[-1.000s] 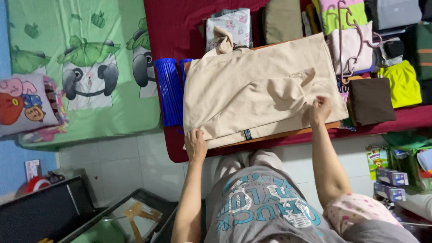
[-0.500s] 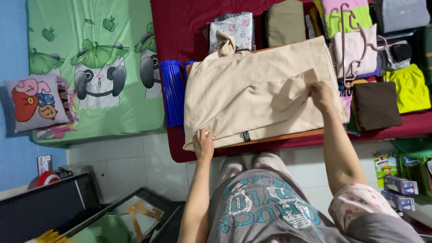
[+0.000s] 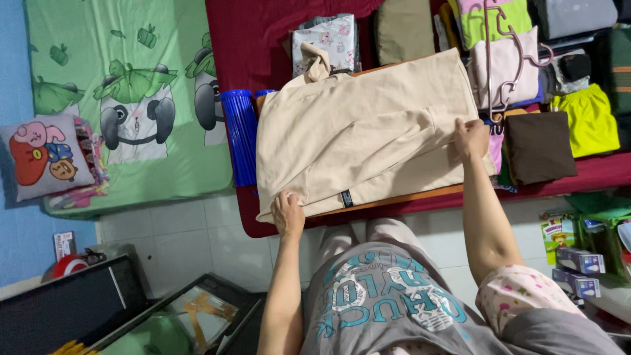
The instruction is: The person folds a blue garment and a white patterned garment on a small orange table before straightening and folding a beige collared shirt by smoothing the fabric and aligning the sleeves.
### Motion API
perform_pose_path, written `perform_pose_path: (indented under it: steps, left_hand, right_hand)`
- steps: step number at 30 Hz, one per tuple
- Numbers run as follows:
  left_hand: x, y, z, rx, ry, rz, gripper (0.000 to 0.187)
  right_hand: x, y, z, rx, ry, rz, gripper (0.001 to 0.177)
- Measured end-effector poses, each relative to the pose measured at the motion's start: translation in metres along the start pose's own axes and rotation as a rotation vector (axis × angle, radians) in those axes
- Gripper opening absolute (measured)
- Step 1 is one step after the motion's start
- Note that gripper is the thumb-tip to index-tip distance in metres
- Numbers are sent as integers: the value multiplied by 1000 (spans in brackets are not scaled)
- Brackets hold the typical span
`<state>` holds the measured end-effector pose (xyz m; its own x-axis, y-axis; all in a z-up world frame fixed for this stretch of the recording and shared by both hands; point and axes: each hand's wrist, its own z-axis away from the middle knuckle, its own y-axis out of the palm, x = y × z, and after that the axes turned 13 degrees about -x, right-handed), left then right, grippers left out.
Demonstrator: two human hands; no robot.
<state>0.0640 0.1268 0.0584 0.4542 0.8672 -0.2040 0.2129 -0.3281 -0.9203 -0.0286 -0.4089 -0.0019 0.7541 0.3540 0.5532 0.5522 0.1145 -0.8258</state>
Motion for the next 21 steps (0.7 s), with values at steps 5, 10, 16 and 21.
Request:
perform_pose_path:
  steps: [5,10,16,21]
  left_hand:
    - [3,-7,-4,-63,-39,-27,34]
    - [21,2,-2,-136,-137,-20,37]
    - [35,4,12,-82,-234,20,29]
    - [41,11,27,-103,-217,-3,27]
  right_hand:
    - [8,4,-1,180,20,-79,47]
    - [36,-8,-18,182,-119,-532,33]
    - [-10,-64,-1,72,-144,-618,19]
    - [-40,-60,37,134,2,-368,38]
